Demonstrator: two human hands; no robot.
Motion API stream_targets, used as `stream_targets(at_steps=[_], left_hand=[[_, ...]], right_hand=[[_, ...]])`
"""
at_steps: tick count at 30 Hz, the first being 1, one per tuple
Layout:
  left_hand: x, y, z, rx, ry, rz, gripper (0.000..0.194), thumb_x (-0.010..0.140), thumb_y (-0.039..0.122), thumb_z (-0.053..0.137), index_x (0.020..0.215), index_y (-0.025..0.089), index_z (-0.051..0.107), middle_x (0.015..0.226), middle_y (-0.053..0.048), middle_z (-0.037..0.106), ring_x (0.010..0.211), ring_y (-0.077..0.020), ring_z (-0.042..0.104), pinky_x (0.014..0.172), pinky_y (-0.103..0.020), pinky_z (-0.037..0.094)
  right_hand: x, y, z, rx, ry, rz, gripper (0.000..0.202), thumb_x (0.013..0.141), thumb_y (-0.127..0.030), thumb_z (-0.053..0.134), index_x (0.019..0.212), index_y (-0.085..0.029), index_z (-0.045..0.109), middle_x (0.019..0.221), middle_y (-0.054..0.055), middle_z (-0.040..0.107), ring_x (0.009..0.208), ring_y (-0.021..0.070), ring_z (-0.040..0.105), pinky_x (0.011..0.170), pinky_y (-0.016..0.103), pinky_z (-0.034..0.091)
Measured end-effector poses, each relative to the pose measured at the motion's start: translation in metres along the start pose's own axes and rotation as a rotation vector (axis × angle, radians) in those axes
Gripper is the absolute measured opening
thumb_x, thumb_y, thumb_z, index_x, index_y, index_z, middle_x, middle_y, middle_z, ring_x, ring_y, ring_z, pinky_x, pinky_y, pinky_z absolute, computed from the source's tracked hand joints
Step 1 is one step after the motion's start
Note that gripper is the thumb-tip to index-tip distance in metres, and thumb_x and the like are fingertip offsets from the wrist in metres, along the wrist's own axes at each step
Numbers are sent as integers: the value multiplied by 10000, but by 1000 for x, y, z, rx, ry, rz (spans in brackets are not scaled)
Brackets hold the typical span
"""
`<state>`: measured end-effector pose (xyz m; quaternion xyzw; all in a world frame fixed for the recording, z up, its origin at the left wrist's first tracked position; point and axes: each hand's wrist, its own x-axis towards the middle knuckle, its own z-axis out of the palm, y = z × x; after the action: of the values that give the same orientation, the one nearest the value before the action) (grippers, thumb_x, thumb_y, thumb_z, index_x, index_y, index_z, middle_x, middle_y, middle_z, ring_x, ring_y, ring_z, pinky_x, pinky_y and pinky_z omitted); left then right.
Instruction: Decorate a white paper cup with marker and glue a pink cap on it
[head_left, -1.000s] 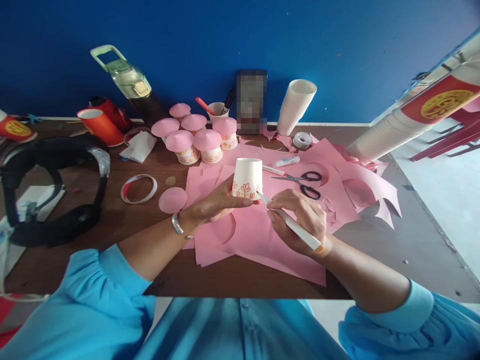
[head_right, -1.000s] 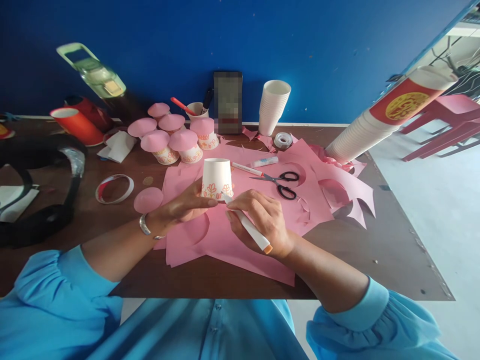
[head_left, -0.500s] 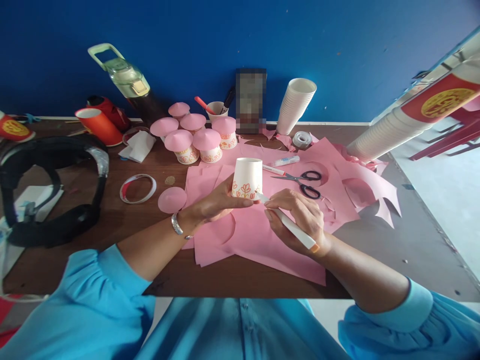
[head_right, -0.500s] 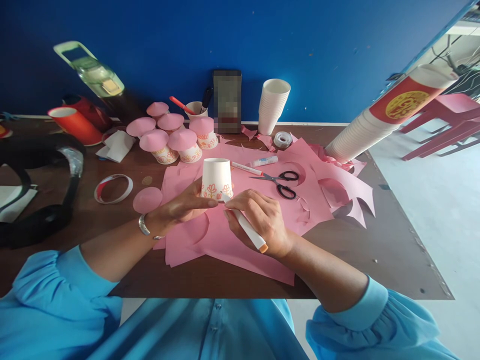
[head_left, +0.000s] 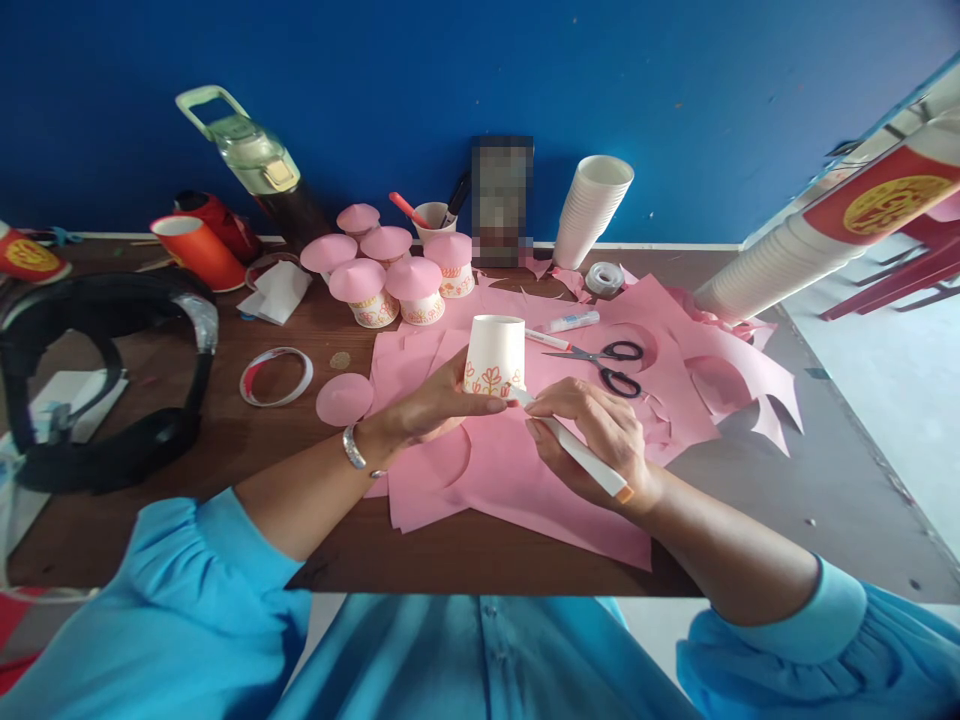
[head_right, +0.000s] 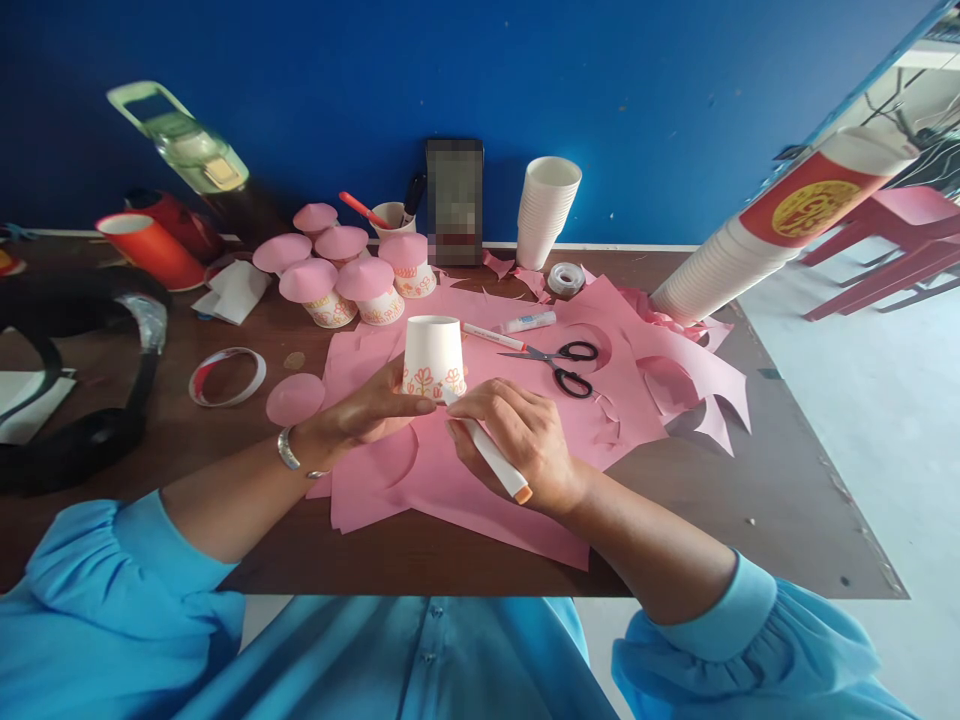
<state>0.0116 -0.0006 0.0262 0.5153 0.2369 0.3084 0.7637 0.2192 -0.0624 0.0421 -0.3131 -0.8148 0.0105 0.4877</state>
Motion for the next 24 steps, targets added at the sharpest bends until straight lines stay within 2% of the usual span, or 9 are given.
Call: stream_targets(at_steps=[9,14,18,24], left_hand=[[-1,2,1,3,6,2,431,761,316,942,1089,211,682,991,-22,687,945,-186,630,869,-339,498],[-1,-1,-2,-4,-12,16,405,784,374,934,1083,219,708,1009,-27,708,982,-196,655,912,-353,526],[-2,-5,-5,-30,-16,42,393,814,367,916,1140,238,739,1080,-41,742,1066,-226,686,982,-388,550],[-1,-14,-10,-133,-27,124,262,913,315,820,1167,264,780,1301,-75,756,1278,-282,690,1102,-446,565]], right_hand=[[2,-2,-1,-1,-20,-2,252,930,-21,638,1080,-222,612,818,6,720,687,149,711,627,274,605],[1,-2,-3,11,-5,-15,245,926,-28,640,1069,-225,617,808,2,709,678,153,703,620,280,600],[0,1,-4,12,46,-8,228,935,-56,639,1092,-222,636,827,14,714,697,168,715,621,293,604],[-3,5,-3,-24,89,88,222,971,-119,654,1157,-239,639,961,47,760,858,201,766,747,344,648]])
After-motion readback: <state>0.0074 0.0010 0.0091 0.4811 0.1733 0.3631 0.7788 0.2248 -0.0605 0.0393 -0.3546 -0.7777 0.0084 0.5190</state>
